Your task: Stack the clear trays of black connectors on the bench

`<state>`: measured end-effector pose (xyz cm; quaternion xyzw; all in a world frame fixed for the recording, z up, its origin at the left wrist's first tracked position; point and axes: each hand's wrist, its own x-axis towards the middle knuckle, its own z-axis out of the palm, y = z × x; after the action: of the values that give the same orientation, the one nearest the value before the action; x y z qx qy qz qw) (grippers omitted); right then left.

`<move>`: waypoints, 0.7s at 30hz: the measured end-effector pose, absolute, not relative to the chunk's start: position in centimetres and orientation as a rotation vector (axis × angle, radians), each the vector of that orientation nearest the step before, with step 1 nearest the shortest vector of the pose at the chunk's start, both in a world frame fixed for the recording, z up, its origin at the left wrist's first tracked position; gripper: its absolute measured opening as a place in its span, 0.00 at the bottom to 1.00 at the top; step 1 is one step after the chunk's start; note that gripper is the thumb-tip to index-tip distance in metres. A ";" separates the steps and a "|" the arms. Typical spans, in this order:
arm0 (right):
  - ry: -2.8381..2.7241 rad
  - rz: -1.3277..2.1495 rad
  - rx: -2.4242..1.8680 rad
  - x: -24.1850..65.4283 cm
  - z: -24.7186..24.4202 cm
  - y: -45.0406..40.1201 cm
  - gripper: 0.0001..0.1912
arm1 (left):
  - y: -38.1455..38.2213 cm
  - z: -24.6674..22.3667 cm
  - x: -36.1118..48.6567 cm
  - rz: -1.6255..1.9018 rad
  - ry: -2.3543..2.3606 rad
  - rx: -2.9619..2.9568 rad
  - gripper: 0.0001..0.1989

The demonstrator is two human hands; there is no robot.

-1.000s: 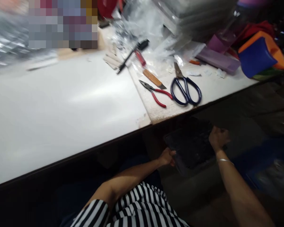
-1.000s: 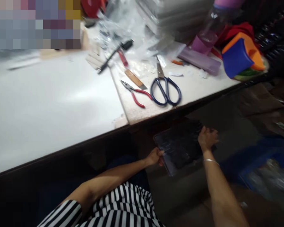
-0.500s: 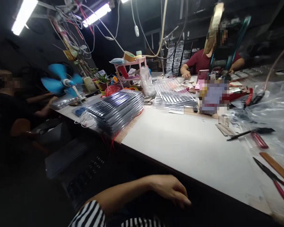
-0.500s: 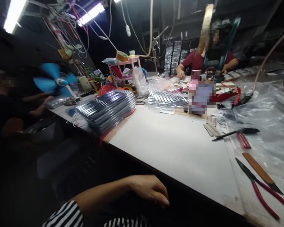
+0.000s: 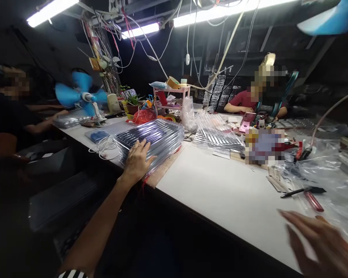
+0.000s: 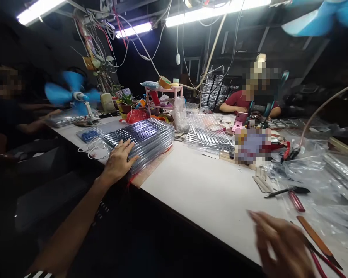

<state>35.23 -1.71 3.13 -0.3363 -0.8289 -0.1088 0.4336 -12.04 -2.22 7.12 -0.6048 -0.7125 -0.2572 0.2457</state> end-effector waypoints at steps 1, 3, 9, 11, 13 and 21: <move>-2.171 -0.263 -0.721 33.3 3.5 -1.1 0.20 | -1.9 6.9 -12.5 -0.644 -1.961 -1.627 0.27; -2.311 -0.216 -0.549 28.8 4.3 0.7 0.23 | -1.2 6.8 -12.9 -0.592 -1.961 -1.579 0.26; -2.456 0.030 -0.554 16.6 6.4 7.7 0.14 | -1.2 6.6 -14.1 -0.581 -1.858 -1.565 0.22; -2.441 0.087 -0.617 13.7 6.6 10.1 0.13 | -2.7 6.4 -15.5 -0.617 -1.810 -1.582 0.23; -2.387 0.187 -0.710 11.1 6.7 12.5 0.10 | -4.9 6.1 -17.4 -0.689 -1.781 -1.612 0.24; -2.074 0.860 -0.973 0.4 8.9 19.0 0.15 | -9.5 8.5 -23.6 -1.511 -2.270 -1.025 0.29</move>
<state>0.43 18.95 8.94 -0.3740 -0.7970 0.3303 0.3403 -23.57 -9.49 8.46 -0.3496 -0.7742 -0.5151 0.1140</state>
